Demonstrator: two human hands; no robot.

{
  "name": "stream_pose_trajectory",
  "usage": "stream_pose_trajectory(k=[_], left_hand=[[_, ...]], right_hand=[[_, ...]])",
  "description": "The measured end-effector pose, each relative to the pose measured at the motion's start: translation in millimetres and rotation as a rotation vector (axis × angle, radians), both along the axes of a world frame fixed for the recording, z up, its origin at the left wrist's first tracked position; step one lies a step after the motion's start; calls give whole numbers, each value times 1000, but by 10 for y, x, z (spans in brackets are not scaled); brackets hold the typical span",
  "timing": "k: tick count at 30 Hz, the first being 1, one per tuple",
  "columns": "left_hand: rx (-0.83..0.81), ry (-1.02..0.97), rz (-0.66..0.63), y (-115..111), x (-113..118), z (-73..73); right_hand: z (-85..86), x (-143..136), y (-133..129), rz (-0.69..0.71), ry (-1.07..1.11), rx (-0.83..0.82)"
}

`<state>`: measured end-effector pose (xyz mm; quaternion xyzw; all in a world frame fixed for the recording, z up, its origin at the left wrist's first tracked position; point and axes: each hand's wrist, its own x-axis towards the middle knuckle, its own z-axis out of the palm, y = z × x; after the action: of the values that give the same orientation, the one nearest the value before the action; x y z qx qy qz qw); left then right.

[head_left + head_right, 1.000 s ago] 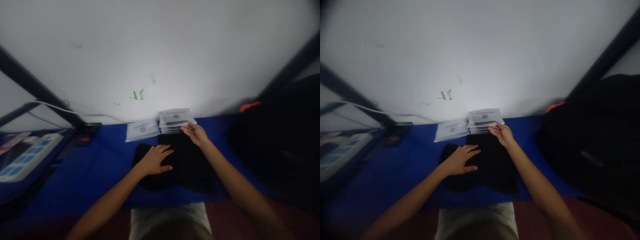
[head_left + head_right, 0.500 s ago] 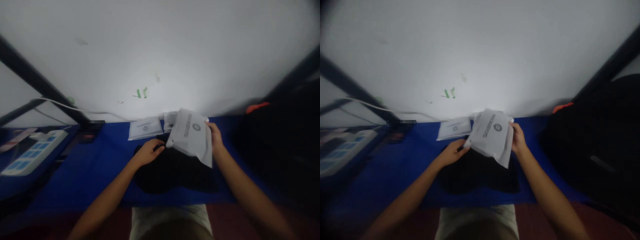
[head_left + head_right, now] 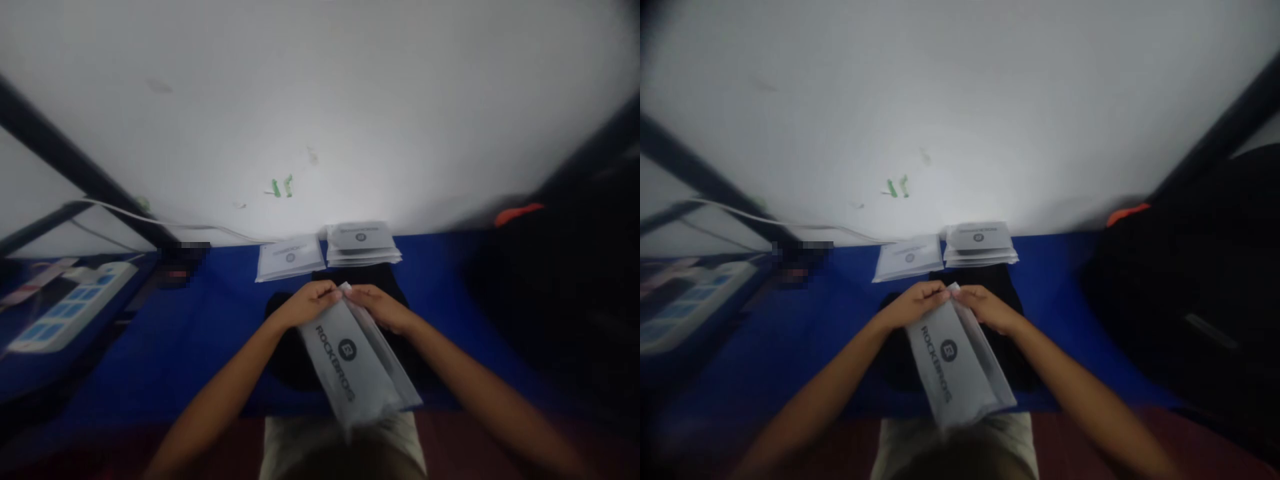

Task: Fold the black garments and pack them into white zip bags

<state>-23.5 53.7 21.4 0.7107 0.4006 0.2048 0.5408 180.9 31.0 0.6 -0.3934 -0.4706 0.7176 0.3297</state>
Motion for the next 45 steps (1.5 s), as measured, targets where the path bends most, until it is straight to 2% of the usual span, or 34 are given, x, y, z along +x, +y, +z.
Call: stream_pose_trajectory(k=[4,8,13,16,19,22,27,33,35,40,45], left_hand=[[169,-1,41,-23,50,-112],[261,8,45,-59,105,-159],[320,42,97,-7,51,-128],[321,13,251,127,-147,-106],[251,-53,446,274,-420,-105],[164,-92,537,352,-618,-117],[154,-86,499,335,-643,-112],[165,-101,518,305,-620,-38],[144,-116,528,299,-622,-29],[66,-161,481,256,-559,-41],[24,-184,406,180,-449,-51]], right_hand=[[-5,-3,41,-129,-214,311],[-20,-2,66,-145,-275,447],[6,2,60,-125,-281,448],[71,47,44,-67,-277,447],[127,146,39,39,-274,402],[156,251,48,166,-309,325],[211,353,70,328,-331,324],[279,388,59,421,-367,330],[267,383,61,403,-335,309],[228,333,81,171,-113,361],[204,272,76,213,-133,377]])
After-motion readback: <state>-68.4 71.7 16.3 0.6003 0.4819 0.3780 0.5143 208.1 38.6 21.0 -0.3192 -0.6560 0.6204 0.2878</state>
